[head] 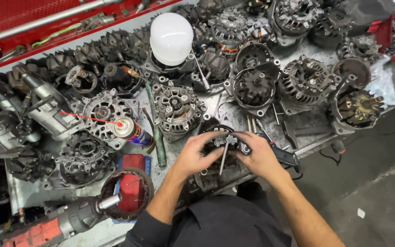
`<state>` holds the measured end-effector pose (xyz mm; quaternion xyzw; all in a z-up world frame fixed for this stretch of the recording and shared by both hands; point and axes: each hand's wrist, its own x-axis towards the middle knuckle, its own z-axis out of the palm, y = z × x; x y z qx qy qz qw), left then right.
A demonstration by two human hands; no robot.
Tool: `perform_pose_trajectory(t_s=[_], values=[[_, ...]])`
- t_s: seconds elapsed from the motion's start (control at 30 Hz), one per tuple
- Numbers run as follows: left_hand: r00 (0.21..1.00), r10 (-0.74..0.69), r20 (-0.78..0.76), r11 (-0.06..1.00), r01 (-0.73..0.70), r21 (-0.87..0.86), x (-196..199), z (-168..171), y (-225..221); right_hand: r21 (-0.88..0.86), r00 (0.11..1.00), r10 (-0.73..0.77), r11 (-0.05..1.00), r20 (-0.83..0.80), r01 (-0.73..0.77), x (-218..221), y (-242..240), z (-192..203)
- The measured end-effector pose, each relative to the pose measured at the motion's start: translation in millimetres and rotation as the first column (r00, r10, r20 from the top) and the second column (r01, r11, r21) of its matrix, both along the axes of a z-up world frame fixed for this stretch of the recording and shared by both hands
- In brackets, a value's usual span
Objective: Disassembling and inspecting automotive alternators on a workbench.
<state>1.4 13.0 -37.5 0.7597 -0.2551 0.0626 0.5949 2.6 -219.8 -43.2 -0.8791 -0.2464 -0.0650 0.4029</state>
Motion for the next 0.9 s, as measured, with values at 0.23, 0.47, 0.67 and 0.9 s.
perform_pose_trajectory(t_s=[0.23,0.47,0.67,0.9], values=[[0.992,0.070,0.108,0.997,-0.074,0.032,-1.0,-24.6,-16.0,-0.004,0.994,-0.085,0.996,-0.062,0.085,-18.1,-6.1,71.5],[0.965,0.258,-0.053,0.965,-0.255,0.056,-11.2,-1.6,-29.5,-0.626,0.949,0.194,0.780,0.247,0.004,-49.0,17.9,118.6],[0.951,0.309,-0.012,0.949,-0.308,0.061,-14.1,-29.7,-34.3,-0.766,0.969,0.221,0.640,0.109,-0.060,-43.7,24.7,133.5],[0.943,0.332,-0.017,0.943,-0.332,-0.012,-17.7,-35.7,-39.2,-0.848,0.998,0.062,0.530,0.029,-0.008,-30.2,36.5,145.7]])
